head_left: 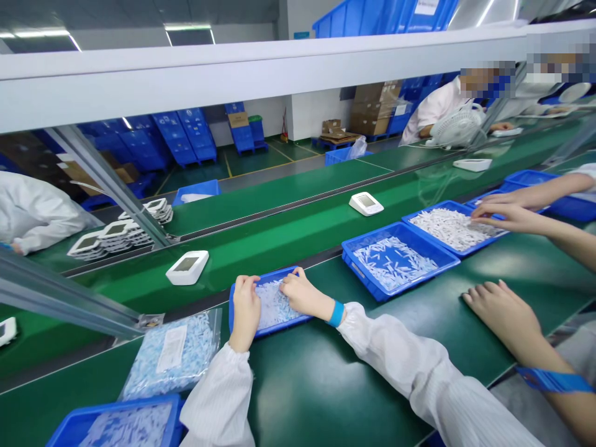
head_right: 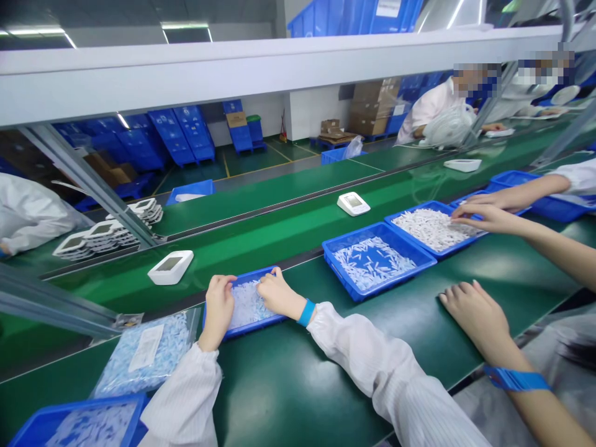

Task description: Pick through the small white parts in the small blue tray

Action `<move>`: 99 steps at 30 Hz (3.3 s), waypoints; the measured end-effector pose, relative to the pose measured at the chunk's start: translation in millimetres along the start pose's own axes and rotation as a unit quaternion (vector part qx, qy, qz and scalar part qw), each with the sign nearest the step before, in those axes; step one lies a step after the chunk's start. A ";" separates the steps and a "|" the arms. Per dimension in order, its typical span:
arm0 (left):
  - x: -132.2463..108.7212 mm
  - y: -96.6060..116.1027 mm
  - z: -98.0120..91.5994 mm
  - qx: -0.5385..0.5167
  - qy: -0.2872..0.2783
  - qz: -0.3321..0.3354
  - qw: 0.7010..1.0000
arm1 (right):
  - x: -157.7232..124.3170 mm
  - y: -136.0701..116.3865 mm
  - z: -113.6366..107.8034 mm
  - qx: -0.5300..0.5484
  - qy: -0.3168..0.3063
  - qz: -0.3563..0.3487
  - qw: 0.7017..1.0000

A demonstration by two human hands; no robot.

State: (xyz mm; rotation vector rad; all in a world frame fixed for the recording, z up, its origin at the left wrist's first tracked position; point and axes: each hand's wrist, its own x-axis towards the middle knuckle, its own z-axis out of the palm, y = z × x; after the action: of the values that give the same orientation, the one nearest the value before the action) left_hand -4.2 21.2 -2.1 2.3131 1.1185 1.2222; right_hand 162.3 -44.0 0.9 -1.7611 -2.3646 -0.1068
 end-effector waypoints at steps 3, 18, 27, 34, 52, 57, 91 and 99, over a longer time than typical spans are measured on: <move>-0.3 -0.5 0.2 0.007 -0.008 -0.004 1.000 | 0.2 0.8 -2.2 0.012 0.037 0.004 0.999; -2.2 7.4 3.8 -0.071 -0.072 -0.002 0.995 | 14.6 -1.4 -6.3 0.643 0.186 0.123 0.733; -1.5 8.0 2.9 -0.043 -0.064 0.012 0.997 | 17.7 -6.7 4.4 0.728 0.172 0.176 0.640; -4.2 9.9 3.0 -0.061 -0.048 0.012 0.997 | 16.8 -6.8 6.9 0.655 0.162 0.167 0.719; -9.4 12.5 3.2 -0.016 -0.053 0.064 0.996 | 14.1 -8.2 8.1 0.567 0.163 0.163 0.791; -11.4 14.0 3.5 0.019 -0.060 0.096 0.993 | 7.2 -17.1 -2.3 0.421 0.186 0.174 0.871; -10.5 9.4 1.6 -0.024 -0.115 0.112 0.987 | 7.0 -6.4 -1.8 0.462 0.114 0.086 0.875; -11.5 17.9 2.8 -0.043 -0.036 0.119 0.991 | 13.3 3.4 1.9 0.667 0.127 0.133 0.722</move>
State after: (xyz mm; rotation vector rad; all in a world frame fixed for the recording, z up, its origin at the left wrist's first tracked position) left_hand 3.0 1.1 -0.2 2.4564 0.7689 1.2289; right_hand 161.7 -30.2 1.4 -1.0955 -1.1927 1.0394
